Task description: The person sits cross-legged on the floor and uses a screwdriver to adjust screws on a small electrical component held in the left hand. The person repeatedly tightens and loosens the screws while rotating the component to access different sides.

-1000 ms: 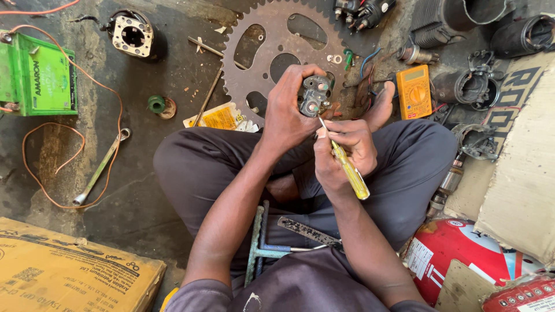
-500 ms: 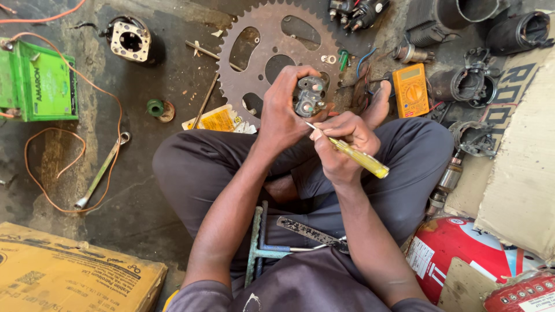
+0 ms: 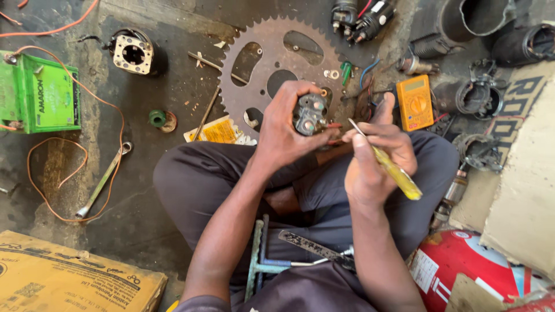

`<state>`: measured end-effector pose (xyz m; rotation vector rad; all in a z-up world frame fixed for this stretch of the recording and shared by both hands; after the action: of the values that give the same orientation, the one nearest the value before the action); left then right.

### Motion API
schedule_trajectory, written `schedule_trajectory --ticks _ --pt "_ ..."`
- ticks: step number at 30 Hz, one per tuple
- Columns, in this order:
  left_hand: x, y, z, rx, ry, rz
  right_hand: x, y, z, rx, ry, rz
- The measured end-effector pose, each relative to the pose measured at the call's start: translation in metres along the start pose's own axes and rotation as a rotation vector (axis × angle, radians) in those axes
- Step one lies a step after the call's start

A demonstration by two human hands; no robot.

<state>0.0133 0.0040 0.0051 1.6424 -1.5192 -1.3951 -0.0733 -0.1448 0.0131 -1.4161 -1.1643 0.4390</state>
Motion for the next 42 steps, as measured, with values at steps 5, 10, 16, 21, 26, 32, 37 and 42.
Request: schedule_trajectory --ticks 5,10,16,21,26,32,37,42 --pt "-0.003 -0.002 -0.001 0.02 -0.037 0.039 -0.009 0.006 -0.003 0.119 0.054 -0.14" --pt "-0.004 -0.004 -0.003 0.008 -0.047 0.072 0.001 0.007 -0.005 0.1 -0.034 0.017" --pt "-0.004 -0.009 0.0 0.02 -0.059 0.062 0.015 0.003 -0.011 0.003 -0.263 0.563" --pt "-0.004 -0.01 0.001 0.058 -0.058 0.064 0.023 -0.007 -0.026 0.002 -0.414 0.722" --pt "-0.001 -0.012 0.006 0.032 -0.023 0.033 0.04 -0.02 -0.023 -0.051 -0.511 0.856" --pt "0.0 -0.013 0.007 0.007 -0.013 0.013 0.031 -0.025 -0.013 -0.207 -0.35 0.848" --pt "-0.005 -0.008 0.006 0.041 -0.014 0.025 -0.005 -0.009 -0.016 0.323 -0.025 -0.138" --pt "-0.007 -0.001 0.006 0.109 0.028 0.079 -0.031 -0.009 -0.017 0.526 0.016 -0.544"
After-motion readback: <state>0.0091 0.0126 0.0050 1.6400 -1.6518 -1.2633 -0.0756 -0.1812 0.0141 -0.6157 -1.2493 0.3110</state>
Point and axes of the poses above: each hand's wrist, its own z-axis away from the middle knuckle, its own x-axis out of the palm, y = z × x, the point moved 1 cm from there along -z, towards the middle knuckle, and after that the axes turned 3 degrees about -z, right-handed, at the moved point
